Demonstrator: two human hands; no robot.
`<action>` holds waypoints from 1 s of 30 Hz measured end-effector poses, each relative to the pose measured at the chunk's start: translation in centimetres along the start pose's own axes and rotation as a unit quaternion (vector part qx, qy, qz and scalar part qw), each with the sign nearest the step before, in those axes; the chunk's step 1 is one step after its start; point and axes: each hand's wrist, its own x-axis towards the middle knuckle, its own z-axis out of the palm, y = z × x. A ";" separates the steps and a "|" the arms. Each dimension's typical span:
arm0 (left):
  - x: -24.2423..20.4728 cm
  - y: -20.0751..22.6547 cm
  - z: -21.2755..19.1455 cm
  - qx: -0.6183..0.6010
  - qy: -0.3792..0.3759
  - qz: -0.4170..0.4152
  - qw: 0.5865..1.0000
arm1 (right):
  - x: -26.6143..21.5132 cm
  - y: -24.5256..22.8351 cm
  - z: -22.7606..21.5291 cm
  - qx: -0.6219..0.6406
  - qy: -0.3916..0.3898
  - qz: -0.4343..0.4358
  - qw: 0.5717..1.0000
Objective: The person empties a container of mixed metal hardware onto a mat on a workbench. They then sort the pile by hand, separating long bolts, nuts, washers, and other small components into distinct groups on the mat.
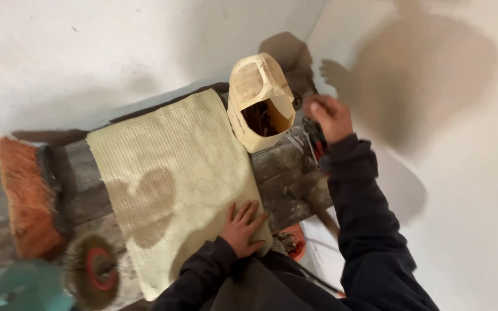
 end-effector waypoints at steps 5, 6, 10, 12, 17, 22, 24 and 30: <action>1.1 1.1 0.3 0.004 0.034 -0.062 0.997 | 11.1 7.4 0.3 0.112 -0.162 -0.043 0.979; 1.4 1.9 -0.7 0.011 0.014 -0.076 0.997 | 12.7 8.9 1.2 0.101 -0.193 -0.087 0.972; 4.7 4.8 -7.2 -0.079 0.043 -0.183 0.979 | 15.4 9.9 6.2 0.317 -0.318 -0.020 0.893; 5.5 4.8 -9.7 -0.126 0.220 -0.187 0.949 | 15.5 14.2 8.1 0.492 -0.327 0.103 0.800; 12.1 7.2 -22.7 -0.119 0.381 -0.164 0.902 | 10.6 6.0 8.0 0.416 -0.235 -0.047 0.877; 15.3 6.6 -19.3 -0.001 0.395 -0.187 0.899 | 8.1 8.3 6.9 0.299 -0.085 -0.155 0.938; 13.9 8.0 -13.1 -0.038 0.344 -0.130 0.929 | 8.5 11.5 6.1 0.149 0.025 -0.307 0.940; 5.7 5.4 4.6 0.091 0.124 -0.088 0.984 | 8.5 8.7 8.6 -0.008 0.155 -0.520 0.840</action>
